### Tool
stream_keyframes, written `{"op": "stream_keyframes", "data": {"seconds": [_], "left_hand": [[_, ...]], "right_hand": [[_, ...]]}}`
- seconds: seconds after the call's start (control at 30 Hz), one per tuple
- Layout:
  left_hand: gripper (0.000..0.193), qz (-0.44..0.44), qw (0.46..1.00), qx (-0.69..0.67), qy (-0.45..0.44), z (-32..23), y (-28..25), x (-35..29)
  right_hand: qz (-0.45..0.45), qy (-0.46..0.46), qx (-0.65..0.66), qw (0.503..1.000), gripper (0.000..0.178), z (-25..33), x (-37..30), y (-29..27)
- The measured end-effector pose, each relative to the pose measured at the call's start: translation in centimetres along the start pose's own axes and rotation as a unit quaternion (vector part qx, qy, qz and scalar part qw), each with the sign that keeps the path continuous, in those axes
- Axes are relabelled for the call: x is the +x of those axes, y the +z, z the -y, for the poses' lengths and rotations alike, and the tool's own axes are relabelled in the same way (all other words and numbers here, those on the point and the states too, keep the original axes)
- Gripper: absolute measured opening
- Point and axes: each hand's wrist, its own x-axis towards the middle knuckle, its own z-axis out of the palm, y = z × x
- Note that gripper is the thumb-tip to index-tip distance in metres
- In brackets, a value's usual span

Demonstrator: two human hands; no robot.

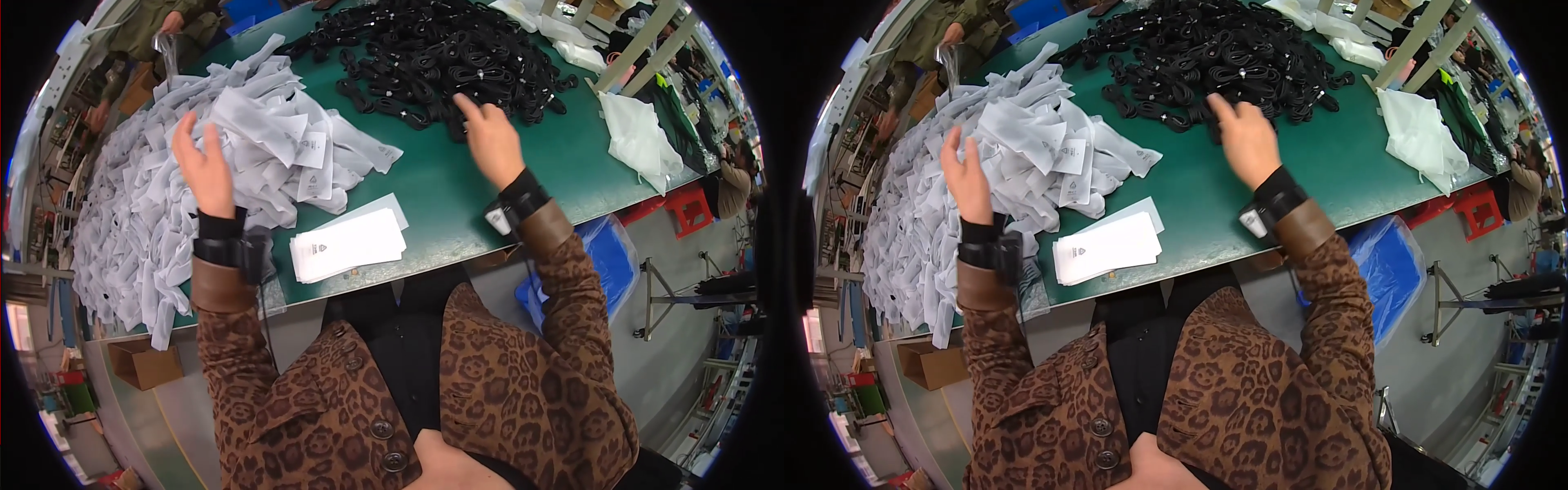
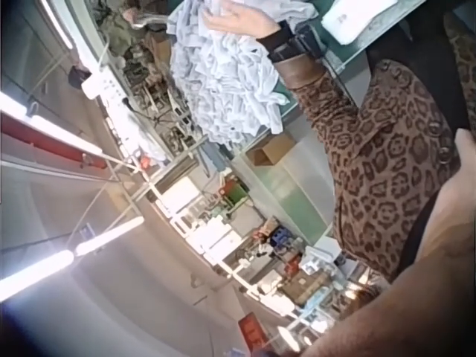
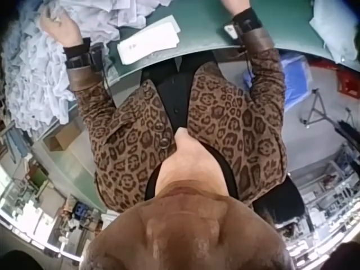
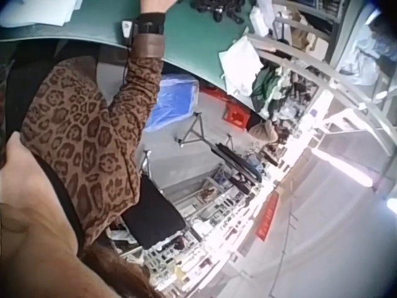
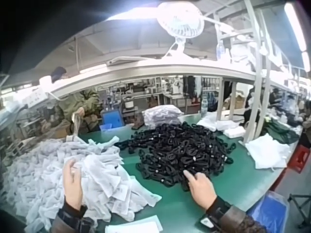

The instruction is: The person picks up a black cable by hand, slides it into a white plastic sleeve, and places the sleeved cable onto a pile of others, repeating this process throughout the video.

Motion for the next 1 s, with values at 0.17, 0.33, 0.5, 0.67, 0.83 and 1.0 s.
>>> {"op": "stream_keyframes", "data": {"seconds": [0.17, 0.33, 0.5, 0.67, 0.83, 1.0], "left_hand": [[0.025, 0.277, 0.957, 0.081, 0.019, -4.3, 3.9, -12.4], [0.017, 0.401, 0.913, 0.063, 0.034, -5.4, 5.9, -18.3], [0.013, 0.396, 0.909, 0.111, 0.057, -5.2, 6.8, -19.0], [0.012, 0.355, 0.931, 0.081, -0.022, -4.7, 6.6, -19.4], [0.011, 0.363, 0.914, 0.011, -0.179, -5.2, 6.5, -18.9], [0.01, 0.328, 0.922, -0.062, -0.195, -5.1, 6.3, -18.6]], "right_hand": [[0.121, 0.113, 0.009, 0.986, 0.024, -4.3, -1.1, 3.0], [0.094, 0.14, 0.027, 0.985, 0.025, -3.1, -2.3, 2.4], [-0.077, 0.058, 0.187, 0.978, 0.024, -0.8, -3.6, 0.0], [0.001, 0.143, 0.369, 0.918, 0.025, 4.2, -6.4, -2.4], [0.13, 0.045, 0.423, 0.896, 0.021, 5.9, -8.7, -2.8], [0.156, -0.071, 0.316, 0.933, 0.021, 6.5, -9.3, -3.6]]}}
